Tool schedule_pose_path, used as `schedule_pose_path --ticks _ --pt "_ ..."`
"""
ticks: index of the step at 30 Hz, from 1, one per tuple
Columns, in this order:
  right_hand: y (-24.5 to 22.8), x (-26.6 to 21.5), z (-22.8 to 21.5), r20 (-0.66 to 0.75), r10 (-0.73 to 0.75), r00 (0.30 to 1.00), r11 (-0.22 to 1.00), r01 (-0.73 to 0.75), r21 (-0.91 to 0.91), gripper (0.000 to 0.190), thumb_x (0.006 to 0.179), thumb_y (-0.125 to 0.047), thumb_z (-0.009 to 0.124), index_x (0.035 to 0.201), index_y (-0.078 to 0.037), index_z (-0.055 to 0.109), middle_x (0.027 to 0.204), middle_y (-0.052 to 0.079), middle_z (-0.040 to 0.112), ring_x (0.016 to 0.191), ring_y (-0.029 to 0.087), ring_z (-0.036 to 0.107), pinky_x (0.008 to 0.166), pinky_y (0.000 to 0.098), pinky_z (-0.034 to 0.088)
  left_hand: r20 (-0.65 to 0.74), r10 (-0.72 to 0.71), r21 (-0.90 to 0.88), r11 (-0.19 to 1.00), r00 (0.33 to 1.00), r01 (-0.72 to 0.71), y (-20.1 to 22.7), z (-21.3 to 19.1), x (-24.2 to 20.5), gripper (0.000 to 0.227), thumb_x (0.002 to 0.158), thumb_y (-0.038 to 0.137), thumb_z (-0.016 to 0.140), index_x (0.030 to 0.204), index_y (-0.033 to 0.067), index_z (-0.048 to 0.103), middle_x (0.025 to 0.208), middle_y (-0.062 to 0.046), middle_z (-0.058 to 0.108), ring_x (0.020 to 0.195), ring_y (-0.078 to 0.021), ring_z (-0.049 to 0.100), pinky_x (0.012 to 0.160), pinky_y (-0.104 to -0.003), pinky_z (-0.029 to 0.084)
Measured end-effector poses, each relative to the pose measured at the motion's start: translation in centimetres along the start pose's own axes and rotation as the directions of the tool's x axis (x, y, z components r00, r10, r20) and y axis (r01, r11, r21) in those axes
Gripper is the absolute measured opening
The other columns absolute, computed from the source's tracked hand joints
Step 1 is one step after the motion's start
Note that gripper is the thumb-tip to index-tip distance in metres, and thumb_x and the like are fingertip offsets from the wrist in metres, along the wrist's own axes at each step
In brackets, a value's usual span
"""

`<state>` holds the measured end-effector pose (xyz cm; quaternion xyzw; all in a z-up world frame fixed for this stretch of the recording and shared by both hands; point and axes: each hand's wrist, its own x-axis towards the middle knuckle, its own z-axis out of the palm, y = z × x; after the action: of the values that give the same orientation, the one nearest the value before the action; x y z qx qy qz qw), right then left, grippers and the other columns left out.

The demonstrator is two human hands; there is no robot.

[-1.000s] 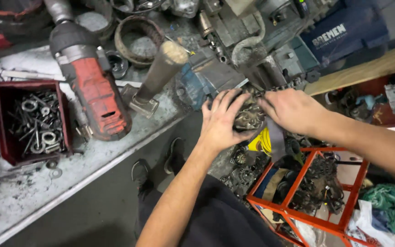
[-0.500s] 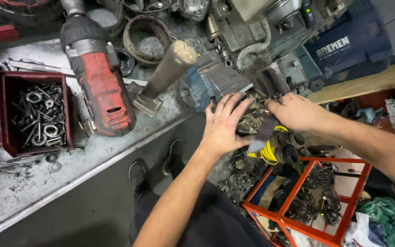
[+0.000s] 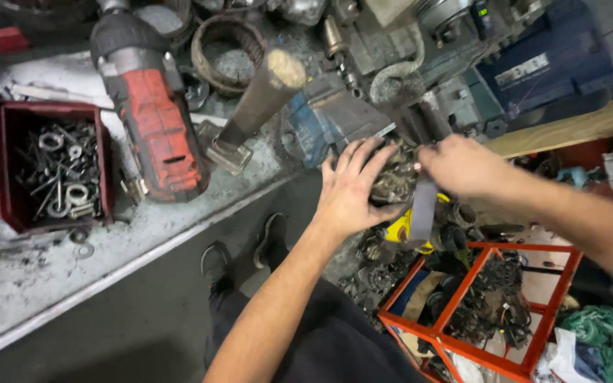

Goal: The person cleans a small metal gear using a wire brush. They repeatedly scrub the gear's teeth and surfaces, rotating it to access different areas, and occasionally inspect it by hand.

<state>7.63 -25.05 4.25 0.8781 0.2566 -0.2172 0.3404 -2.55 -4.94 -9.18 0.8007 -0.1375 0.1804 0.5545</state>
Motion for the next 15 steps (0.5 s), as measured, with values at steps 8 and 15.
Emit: schedule_pose_path --ticks 8,15 --pt "-0.9 -2.3 -1.2 -0.525 -0.431 0.734 0.867 0.174 -0.468 0.027 0.098 -0.032 0.044 0.117 -0.023 0.06 0.105 0.0 0.062 0.097 0.023 0.065 0.066 0.0375 0.049 -0.002 0.004 0.035 0.999 1.0 -0.004 0.2 -0.2 -0.2 0.107 0.064 0.049 0.088 0.156 0.027 0.039 0.157 -0.005 0.042 0.15 -0.0284 0.037 0.108 -0.059 0.035" --pt "-3.5 -2.7 -6.1 -0.238 -0.036 0.97 0.999 0.027 -0.04 0.047 0.104 -0.047 0.04 0.084 -0.013 0.065 0.077 0.013 0.073 0.083 0.038 0.075 0.07 0.0474 0.059 0.023 -0.004 0.053 0.999 1.0 0.002 0.5 -0.6 -0.1 0.106 0.068 0.051 0.087 0.158 0.0269 0.037 0.158 -0.005 0.041 0.15 -0.028 0.036 0.108 -0.062 0.035"
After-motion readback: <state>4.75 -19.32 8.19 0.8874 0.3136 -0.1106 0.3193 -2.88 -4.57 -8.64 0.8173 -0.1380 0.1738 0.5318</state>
